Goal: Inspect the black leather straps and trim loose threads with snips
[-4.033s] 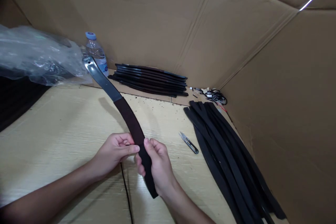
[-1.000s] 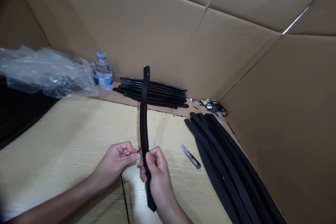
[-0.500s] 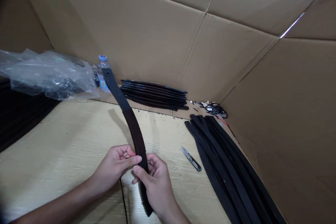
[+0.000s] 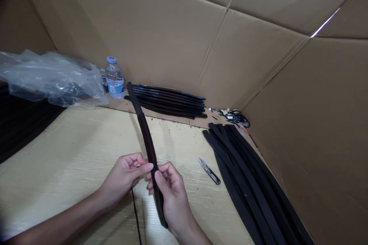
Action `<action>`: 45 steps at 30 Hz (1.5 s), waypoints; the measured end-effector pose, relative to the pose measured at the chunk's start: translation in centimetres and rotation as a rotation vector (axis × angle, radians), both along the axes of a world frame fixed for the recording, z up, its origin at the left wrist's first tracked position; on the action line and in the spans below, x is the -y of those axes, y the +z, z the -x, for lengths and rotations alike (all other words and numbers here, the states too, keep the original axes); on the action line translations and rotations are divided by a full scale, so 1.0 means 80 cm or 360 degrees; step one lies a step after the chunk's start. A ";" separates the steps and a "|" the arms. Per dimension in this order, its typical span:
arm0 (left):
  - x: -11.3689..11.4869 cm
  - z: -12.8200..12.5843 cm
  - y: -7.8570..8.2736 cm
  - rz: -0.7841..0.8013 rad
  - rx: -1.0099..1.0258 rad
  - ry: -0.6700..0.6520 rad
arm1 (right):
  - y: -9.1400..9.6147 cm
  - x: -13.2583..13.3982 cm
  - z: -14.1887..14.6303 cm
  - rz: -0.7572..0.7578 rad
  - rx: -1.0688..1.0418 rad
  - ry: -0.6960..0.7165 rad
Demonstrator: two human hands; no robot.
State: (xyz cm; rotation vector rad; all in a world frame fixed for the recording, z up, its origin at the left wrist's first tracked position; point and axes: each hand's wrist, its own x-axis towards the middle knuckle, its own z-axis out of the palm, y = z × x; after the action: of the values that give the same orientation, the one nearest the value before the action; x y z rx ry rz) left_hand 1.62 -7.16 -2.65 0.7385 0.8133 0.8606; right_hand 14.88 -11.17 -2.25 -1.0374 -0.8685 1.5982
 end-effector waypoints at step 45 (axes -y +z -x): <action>-0.005 0.007 -0.002 -0.0086 -0.0125 -0.0130 | -0.005 -0.001 -0.006 -0.0135 0.0168 0.0046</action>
State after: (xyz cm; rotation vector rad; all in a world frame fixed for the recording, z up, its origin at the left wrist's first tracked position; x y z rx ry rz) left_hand 1.05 -6.76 -2.84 0.8516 0.8264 0.7865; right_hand 15.39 -11.09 -2.61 -1.0603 -1.0181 1.5278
